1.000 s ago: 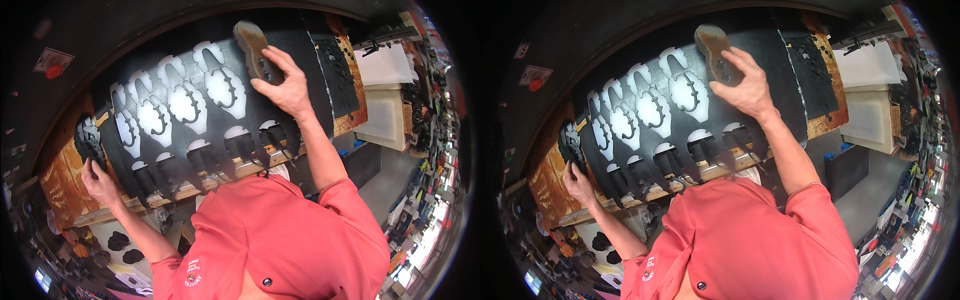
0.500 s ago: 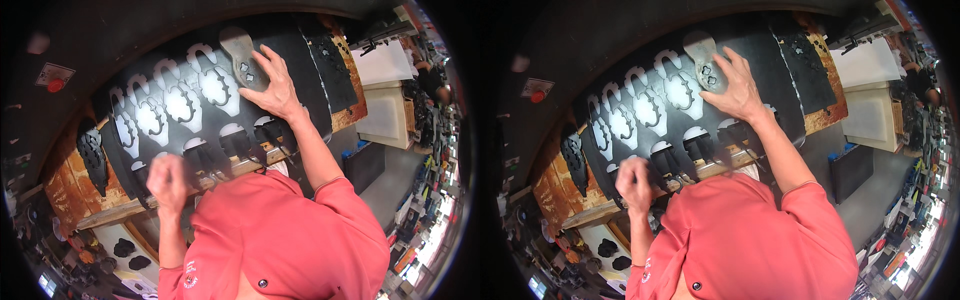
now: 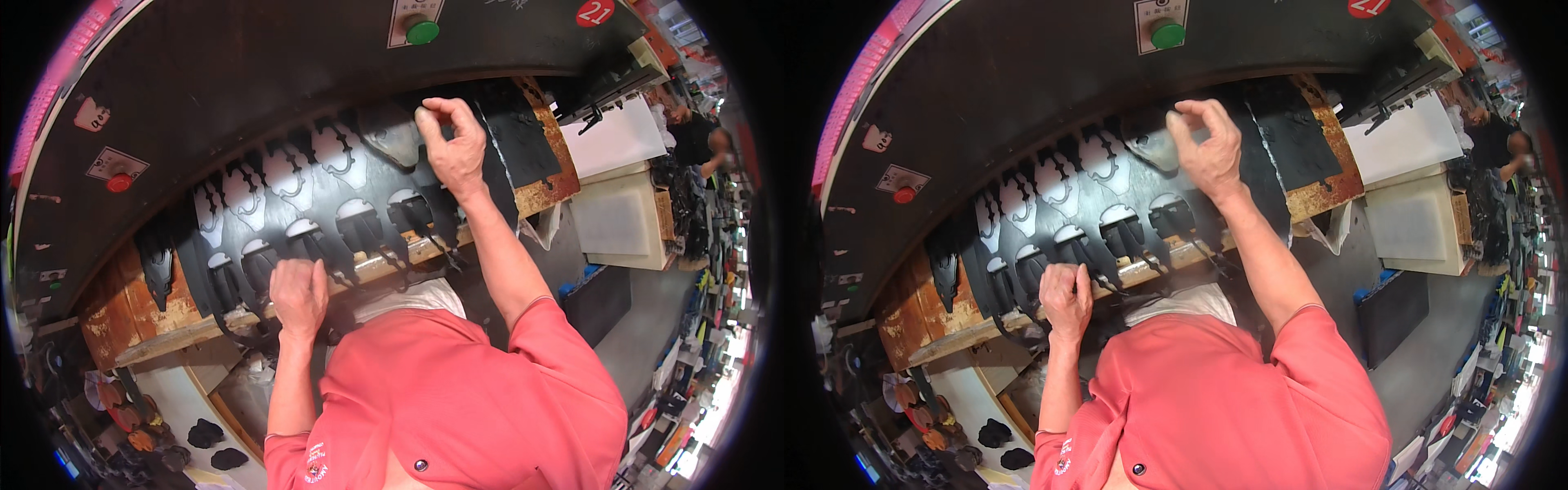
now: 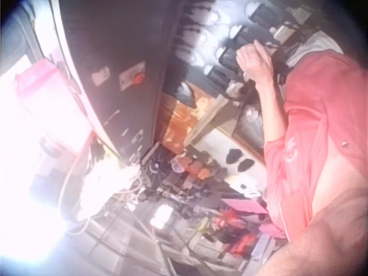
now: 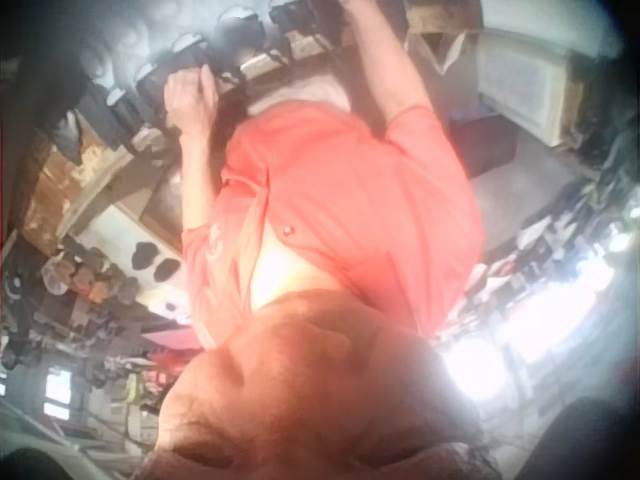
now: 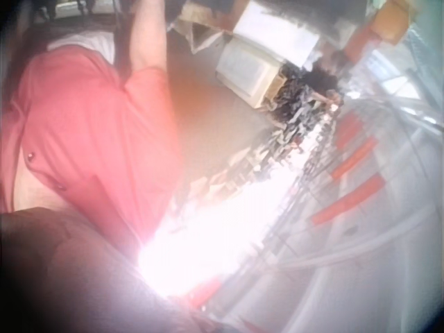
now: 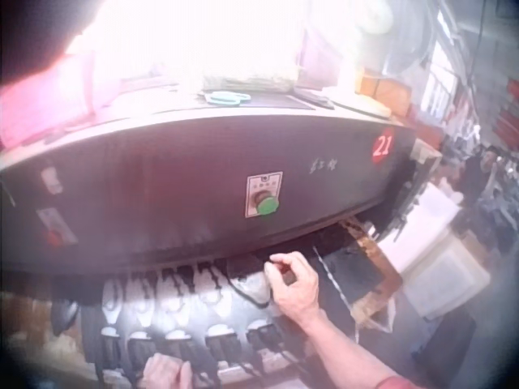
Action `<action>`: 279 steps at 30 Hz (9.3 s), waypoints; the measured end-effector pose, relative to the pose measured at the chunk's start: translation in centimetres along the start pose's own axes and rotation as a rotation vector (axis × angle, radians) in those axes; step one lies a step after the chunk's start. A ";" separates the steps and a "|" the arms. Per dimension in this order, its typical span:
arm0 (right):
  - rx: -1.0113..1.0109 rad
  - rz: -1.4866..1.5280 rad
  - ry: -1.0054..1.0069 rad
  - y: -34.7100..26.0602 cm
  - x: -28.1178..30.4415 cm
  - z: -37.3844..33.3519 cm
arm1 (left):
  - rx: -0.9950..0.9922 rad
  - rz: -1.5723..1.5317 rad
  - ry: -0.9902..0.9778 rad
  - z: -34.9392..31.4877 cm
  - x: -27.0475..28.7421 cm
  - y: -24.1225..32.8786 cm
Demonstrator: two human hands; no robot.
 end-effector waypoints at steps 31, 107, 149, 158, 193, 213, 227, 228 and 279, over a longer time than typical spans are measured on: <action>-0.256 -0.110 -0.246 4.3 3.9 -9.2 | 0.035 0.073 0.073 -0.8 -0.2 0.2; -0.845 0.722 -0.212 8.3 -2.6 0.1 | 1.116 -0.037 0.250 0.4 14.7 -29.0; 0.097 -0.242 -0.436 6.0 -1.1 -0.8 | 0.066 0.193 -0.196 8.6 -0.6 -11.4; 0.027 -0.508 -0.566 6.2 0.6 -1.6 | 0.095 0.289 -0.241 7.2 0.3 -11.5; 0.131 -0.441 -0.361 3.8 3.2 -4.2 | 0.114 0.059 -0.081 1.4 -3.5 2.5; 0.165 -0.488 -0.405 5.7 3.9 -4.6 | 0.040 0.112 0.056 2.7 -4.3 4.7; 0.495 -0.076 -0.084 -6.9 5.0 0.8 | 0.033 0.143 0.125 1.8 -4.0 4.7; 0.504 -0.080 -0.065 -6.8 5.2 0.5 | 0.027 0.146 0.127 1.8 -3.9 4.8; -0.006 -0.458 -0.486 5.4 -4.3 -0.1 | -0.100 -0.052 -0.197 19.2 -14.0 1.9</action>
Point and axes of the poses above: each hand's wrist, its own z-axis towards the middle knuckle, its own x-axis out of the back of the hand, y = z × x, the point moved 7 cm from there along z, towards the middle knuckle, and after that the axes turned 3 degrees about y, right-handed, at the moved point
